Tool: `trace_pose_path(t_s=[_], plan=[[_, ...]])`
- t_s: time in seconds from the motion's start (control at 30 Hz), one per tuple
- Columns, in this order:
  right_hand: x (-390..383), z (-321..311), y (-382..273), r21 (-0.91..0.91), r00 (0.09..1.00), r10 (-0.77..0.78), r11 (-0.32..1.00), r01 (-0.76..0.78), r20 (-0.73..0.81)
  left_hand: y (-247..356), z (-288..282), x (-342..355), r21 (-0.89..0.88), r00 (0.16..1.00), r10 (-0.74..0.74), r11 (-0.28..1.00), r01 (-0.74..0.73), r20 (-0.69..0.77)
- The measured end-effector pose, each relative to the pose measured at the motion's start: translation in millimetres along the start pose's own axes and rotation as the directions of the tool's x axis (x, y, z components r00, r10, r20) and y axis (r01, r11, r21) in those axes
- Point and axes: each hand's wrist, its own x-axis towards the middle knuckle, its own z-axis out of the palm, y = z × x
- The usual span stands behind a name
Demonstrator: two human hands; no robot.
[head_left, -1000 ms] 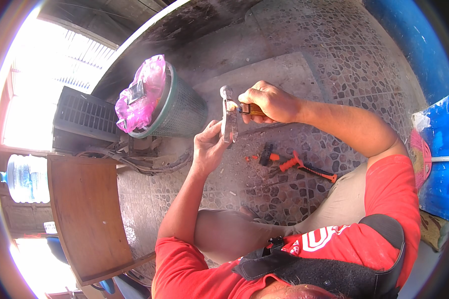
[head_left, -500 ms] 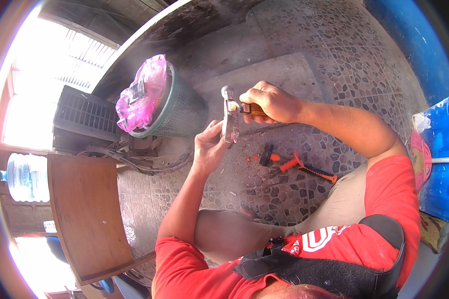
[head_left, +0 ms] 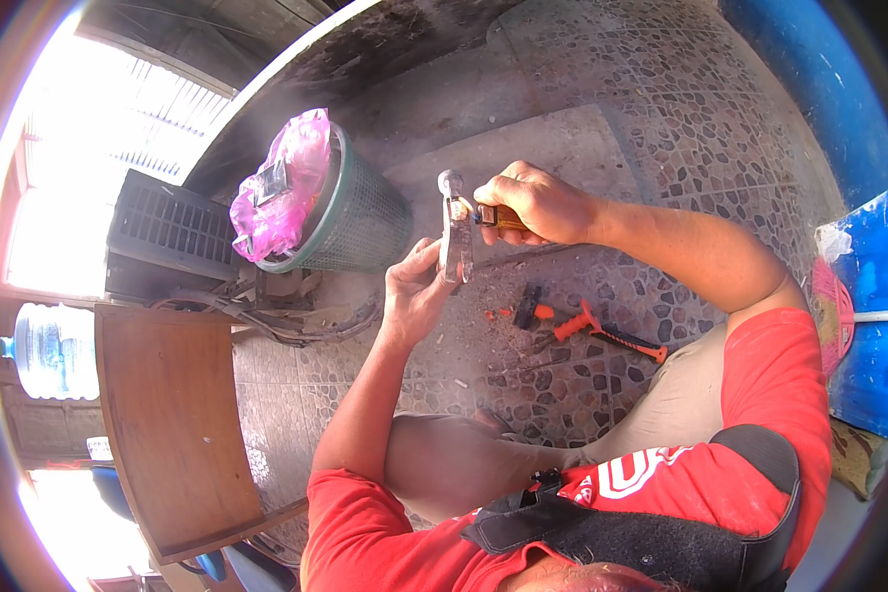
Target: The person sits on a tiled floor and uses a lighter to heat a metal hammer head. They hold the hammer in one hand and the lighter in the other, applying the flame to the metal surface repeatedly.
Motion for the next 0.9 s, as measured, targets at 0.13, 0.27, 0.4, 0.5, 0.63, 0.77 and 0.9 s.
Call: trace_pose_path(t_s=[0.13, 0.27, 0.4, 0.5, 0.63, 0.77, 0.9], plan=[[-1.0, 1.2, -3.1, 0.015, 1.000, -0.004, 1.000, 0.004, 0.003, 0.8, -0.6, -0.1, 0.020, 1.000, -0.003, 1.000, 0.003, 0.004], [0.2, 1.8, -0.1, 0.023, 1.000, -0.003, 1.000, 0.004, -0.013, 0.1, 0.0, 0.0, 0.003, 1.000, -0.007, 1.000, 0.007, -0.001], [1.7, -0.9, 2.6, 0.009, 1.000, -0.004, 1.000, 0.004, 0.007, -3.3, -1.7, 0.5, 0.006, 1.000, -0.006, 1.000, 0.006, 0.002], [0.6, -0.6, 1.0, -0.002, 1.000, -0.001, 1.000, 0.001, 0.011, -4.1, -1.7, 0.4, 0.003, 1.000, -0.011, 1.000, 0.011, 0.003], [1.0, -0.8, 2.2, -0.003, 1.000, 0.004, 1.000, -0.004, 0.016, -2.2, -0.9, 0.6, 0.019, 1.000, -0.014, 1.000, 0.014, 0.005], [0.6, -0.1, 0.3, -0.011, 1.000, 0.010, 1.000, -0.010, 0.009, -1.1, 0.2, 0.6, -0.011, 1.000, 0.002, 1.000, -0.002, 0.005], [1.0, -0.6, 0.8, -0.022, 1.000, 0.014, 1.000, -0.014, 0.012, -3.4, -0.5, 0.5, 0.006, 1.000, 0.011, 1.000, -0.011, 0.001]])
